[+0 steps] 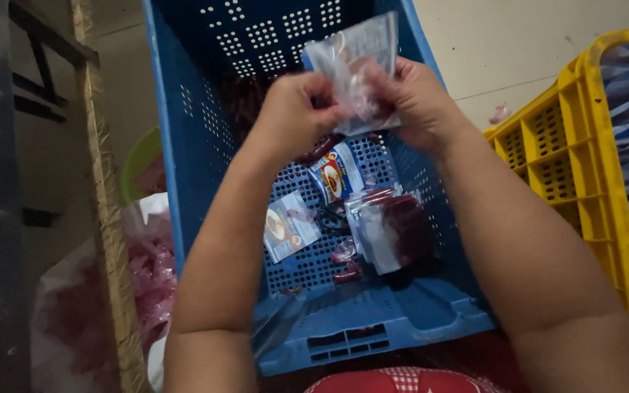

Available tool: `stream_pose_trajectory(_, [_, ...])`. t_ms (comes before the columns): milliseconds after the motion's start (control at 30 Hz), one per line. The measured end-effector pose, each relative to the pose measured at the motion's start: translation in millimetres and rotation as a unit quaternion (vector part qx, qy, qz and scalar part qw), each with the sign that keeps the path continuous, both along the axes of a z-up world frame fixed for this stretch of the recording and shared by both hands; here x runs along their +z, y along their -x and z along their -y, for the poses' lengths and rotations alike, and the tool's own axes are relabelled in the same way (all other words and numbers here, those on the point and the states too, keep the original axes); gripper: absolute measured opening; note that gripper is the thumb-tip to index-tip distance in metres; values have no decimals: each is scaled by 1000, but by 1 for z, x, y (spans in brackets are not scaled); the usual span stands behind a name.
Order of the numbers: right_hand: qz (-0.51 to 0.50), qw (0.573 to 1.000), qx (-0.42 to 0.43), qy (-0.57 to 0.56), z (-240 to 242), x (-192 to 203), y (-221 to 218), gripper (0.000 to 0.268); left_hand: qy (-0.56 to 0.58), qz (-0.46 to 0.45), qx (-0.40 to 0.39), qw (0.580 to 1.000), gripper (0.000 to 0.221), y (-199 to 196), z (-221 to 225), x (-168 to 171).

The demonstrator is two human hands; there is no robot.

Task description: The person takes pieces of meat from a crate and places them into individual clear plastic pouches, one at a time.

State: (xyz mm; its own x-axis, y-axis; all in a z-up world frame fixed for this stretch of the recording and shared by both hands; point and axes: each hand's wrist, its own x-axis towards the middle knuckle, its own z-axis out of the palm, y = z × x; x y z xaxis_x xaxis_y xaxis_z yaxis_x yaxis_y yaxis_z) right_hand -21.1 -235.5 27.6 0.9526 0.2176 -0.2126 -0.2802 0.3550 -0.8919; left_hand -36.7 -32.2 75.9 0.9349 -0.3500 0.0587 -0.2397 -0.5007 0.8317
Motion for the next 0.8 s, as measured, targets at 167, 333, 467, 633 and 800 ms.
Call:
stream_pose_trajectory(167, [-38, 994, 48, -86, 7, 8, 3, 81, -5, 61, -45, 997, 15, -16, -1, 9])
stream_pose_trajectory(333, [-27, 986, 5, -162, 10, 2, -5, 60, 181, 81, -55, 979, 20, -46, -2, -18])
stream_pose_trajectory(467, [-11, 985, -33, -167, 20, -12, -8, 57, 451, -45, -41, 891, 20, -72, 3, -47])
stream_pose_trajectory(633, [-121, 946, -177, -243, 8, 28, 2, 89, 538, -125, 65, 831, 34, -141, -12, -127])
stream_pose_trajectory(800, [-90, 929, -103, -344, 21, 6, -8, 74, 125, -84, 192, 970, 26, -212, -6, -290])
